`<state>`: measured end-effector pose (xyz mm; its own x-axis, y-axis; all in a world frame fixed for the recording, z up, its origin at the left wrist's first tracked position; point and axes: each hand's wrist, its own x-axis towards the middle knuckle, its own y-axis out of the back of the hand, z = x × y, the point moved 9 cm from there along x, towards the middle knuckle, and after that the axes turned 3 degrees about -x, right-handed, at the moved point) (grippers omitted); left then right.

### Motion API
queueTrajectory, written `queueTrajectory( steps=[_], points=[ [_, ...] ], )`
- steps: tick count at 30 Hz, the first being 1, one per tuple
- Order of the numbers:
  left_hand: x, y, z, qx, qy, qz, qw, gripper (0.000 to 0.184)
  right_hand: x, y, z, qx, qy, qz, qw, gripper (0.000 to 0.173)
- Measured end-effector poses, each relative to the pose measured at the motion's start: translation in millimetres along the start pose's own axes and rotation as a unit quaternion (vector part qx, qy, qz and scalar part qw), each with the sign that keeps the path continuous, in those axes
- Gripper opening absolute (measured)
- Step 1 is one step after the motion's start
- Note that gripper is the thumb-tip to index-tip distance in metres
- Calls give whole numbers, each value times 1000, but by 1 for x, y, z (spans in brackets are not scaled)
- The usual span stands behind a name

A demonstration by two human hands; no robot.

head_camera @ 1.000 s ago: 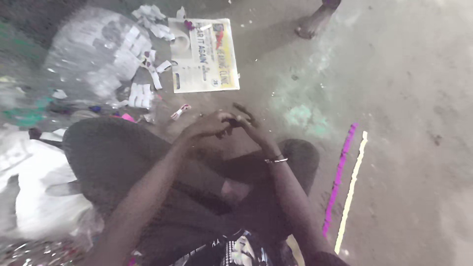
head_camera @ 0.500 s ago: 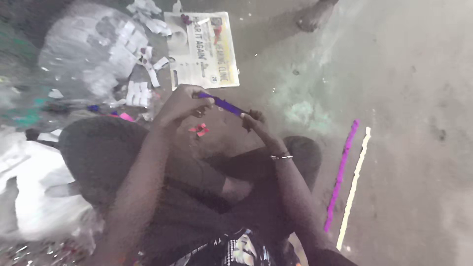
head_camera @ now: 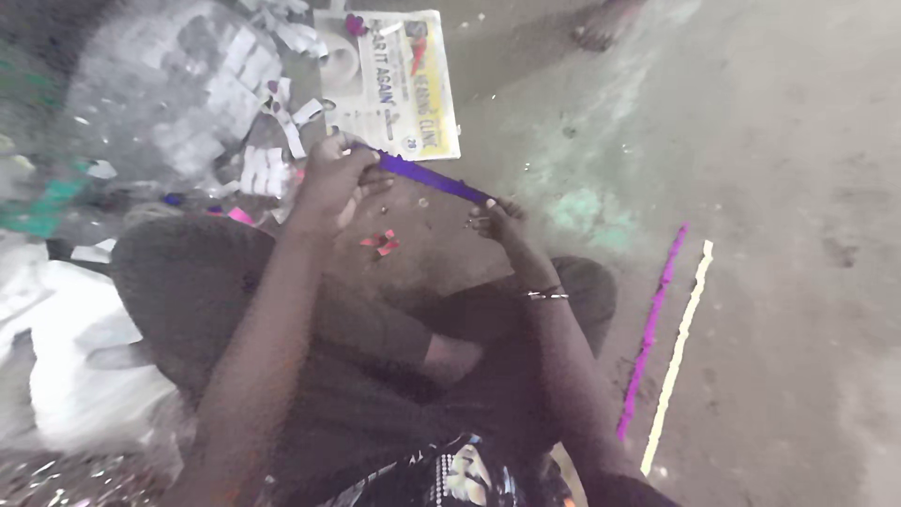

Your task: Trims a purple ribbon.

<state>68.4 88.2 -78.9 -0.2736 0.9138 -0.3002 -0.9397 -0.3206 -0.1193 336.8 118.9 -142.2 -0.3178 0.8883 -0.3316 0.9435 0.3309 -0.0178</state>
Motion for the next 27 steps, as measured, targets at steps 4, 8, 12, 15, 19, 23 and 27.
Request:
queueTrajectory(
  steps=[4, 8, 12, 15, 19, 23, 27],
  points=[
    [6, 2, 0, 34, -41, -8, 999, 21, -5, 5, -4, -29, 1, 15, 999, 27],
    [6, 0, 6, 69, -70, -17, 995, 17, -7, 15, -8, -31, 41, 43, 998, 21],
    [4, -1, 8, 95, -71, -16, 993, 30, -13, 19, -18, -20, 26, 85, 996, 20],
    [4, 0, 8, 120, -76, -16, 990, 37, -10, 27, -14, -5, 17, 105, 994, 19],
    [3, -4, 10, 137, -87, -36, 986, 25, -10, 34, -15, -4, 21, 119, 993, 17],
    [3, -1, 15, 214, -67, -62, 973, 19, -11, 49, -16, -14, 23, 156, 987, 19],
    [1, 9, 29, 307, -98, -25, 946, 20, -11, 61, -16, -30, 12, 189, 981, 22]
  ],
)
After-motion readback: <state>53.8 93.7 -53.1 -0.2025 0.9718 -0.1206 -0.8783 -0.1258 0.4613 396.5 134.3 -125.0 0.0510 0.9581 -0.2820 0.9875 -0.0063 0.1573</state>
